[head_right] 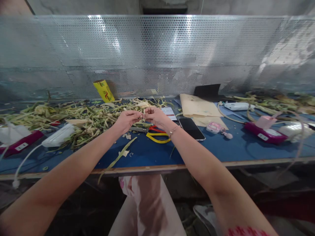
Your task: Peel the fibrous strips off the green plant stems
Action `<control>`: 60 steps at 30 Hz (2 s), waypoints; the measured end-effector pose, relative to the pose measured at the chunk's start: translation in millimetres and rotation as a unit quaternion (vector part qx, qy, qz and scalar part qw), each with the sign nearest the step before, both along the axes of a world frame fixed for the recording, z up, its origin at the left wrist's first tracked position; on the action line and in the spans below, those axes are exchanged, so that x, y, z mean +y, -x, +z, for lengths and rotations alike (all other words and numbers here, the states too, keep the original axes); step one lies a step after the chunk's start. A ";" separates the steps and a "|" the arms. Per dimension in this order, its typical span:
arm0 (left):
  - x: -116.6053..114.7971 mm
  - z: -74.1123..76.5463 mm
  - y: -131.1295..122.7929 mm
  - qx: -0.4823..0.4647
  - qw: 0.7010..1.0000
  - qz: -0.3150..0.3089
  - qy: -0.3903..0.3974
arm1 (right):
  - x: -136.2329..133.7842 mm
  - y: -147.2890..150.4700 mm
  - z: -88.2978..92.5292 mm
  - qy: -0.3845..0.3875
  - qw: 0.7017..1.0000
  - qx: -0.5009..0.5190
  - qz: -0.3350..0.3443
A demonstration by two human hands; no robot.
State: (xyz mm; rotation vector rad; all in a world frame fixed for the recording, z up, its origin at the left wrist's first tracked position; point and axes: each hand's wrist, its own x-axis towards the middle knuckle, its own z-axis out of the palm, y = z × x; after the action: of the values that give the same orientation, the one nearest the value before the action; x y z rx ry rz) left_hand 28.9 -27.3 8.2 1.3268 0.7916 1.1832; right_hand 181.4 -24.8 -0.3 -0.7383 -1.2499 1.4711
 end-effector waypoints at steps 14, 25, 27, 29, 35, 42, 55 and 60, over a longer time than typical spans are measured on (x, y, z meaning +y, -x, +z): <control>3.7 -2.6 0.5 0.016 0.999 0.010 -0.033 | -0.1 0.2 0.5 -0.020 1.000 -0.007 -0.011; 3.9 -1.4 0.1 0.032 0.999 0.030 -0.024 | -0.2 -0.5 1.1 -0.010 0.999 0.004 -0.030; 3.2 -0.1 -0.5 0.009 1.000 0.027 -0.007 | 0.1 -0.9 0.8 -0.002 0.999 0.013 -0.031; 2.6 1.2 -0.8 -0.006 1.000 0.019 0.013 | 1.0 -1.0 -0.2 0.003 0.999 0.018 -0.028; 4.4 1.2 -1.1 -0.038 0.998 0.017 0.044 | 3.3 0.3 -3.8 0.002 0.999 0.028 -0.015; 11.1 -5.9 -0.3 -0.052 0.998 0.000 0.039 | 1.6 1.9 -3.4 -0.003 0.999 0.037 -0.006; 4.5 -3.4 -2.7 -0.066 0.997 -0.041 -0.016 | -2.0 0.3 1.8 0.059 0.993 0.093 0.031; 8.3 -8.0 -2.0 -0.019 0.997 -0.018 -0.074 | -1.4 -0.2 2.0 0.066 0.992 0.105 0.027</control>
State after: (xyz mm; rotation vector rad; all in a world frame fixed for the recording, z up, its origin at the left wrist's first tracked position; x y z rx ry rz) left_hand 30.9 -19.0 0.2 1.4298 0.6588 1.2547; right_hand 181.6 -26.3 1.7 -0.6217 -1.0261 1.6432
